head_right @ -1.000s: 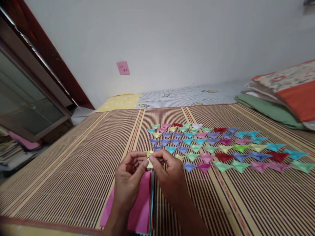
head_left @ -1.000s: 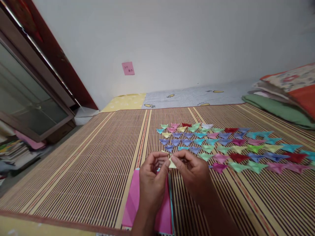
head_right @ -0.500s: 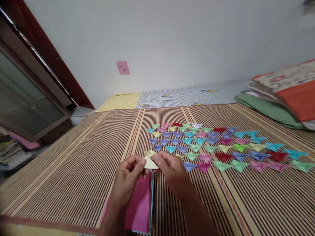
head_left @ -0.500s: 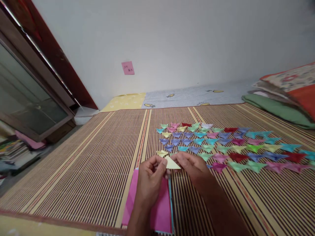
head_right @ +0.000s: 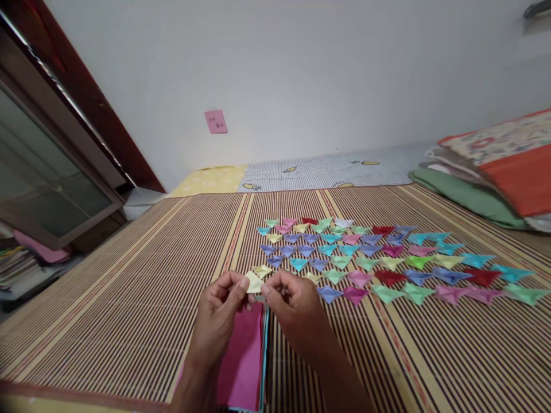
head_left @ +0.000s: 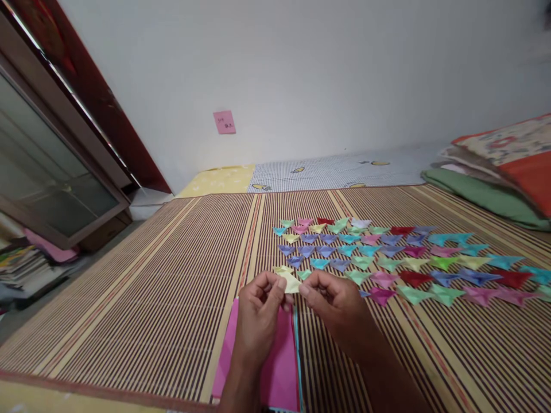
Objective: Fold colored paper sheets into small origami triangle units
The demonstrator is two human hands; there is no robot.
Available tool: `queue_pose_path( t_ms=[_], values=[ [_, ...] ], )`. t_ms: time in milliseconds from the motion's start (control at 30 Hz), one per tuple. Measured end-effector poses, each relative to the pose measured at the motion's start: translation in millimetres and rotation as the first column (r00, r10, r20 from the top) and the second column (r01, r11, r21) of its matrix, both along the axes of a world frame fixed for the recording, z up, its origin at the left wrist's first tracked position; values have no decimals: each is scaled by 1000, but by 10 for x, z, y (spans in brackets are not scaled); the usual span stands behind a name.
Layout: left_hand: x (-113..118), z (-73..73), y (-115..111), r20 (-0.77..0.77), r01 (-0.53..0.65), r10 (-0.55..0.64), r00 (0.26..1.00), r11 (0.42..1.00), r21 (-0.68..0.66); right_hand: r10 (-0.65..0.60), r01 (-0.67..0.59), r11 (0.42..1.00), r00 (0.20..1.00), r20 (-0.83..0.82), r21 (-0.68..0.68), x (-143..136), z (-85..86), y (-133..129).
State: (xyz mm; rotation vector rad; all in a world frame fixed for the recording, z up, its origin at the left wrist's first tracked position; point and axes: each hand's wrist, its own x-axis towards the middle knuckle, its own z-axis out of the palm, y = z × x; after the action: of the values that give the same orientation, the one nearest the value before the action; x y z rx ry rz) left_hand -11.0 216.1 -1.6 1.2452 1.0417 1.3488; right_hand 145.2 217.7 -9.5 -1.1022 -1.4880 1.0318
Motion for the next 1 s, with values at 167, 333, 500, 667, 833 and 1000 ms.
queue_pose_path(
  t_ms=[167,333,500,667,833,1000],
  values=[
    [24,7,0,-1,-6,6,1000,1000,-12,79,-79,996,997,3,28,-22,49,-8],
    [33,-3,4,26,36,-35,999,999,-15,72,-72,997,996,-42,12,-74,72,-40],
    [-2,-11,12,61,89,-85,995,994,-62,84,-83,996,996,-20,22,-84,48,-47],
    [-24,-2,-18,-31,106,-107,994,994,-33,74,-88,991,989,128,102,-54,31,-24],
    [-11,-13,-43,-264,78,-63,962,996,44,-30,-32,972,965,261,231,-43,18,-13],
    [-22,-15,-40,-335,51,-24,942,996,72,-24,8,990,994,105,144,-32,7,6]
  ],
)
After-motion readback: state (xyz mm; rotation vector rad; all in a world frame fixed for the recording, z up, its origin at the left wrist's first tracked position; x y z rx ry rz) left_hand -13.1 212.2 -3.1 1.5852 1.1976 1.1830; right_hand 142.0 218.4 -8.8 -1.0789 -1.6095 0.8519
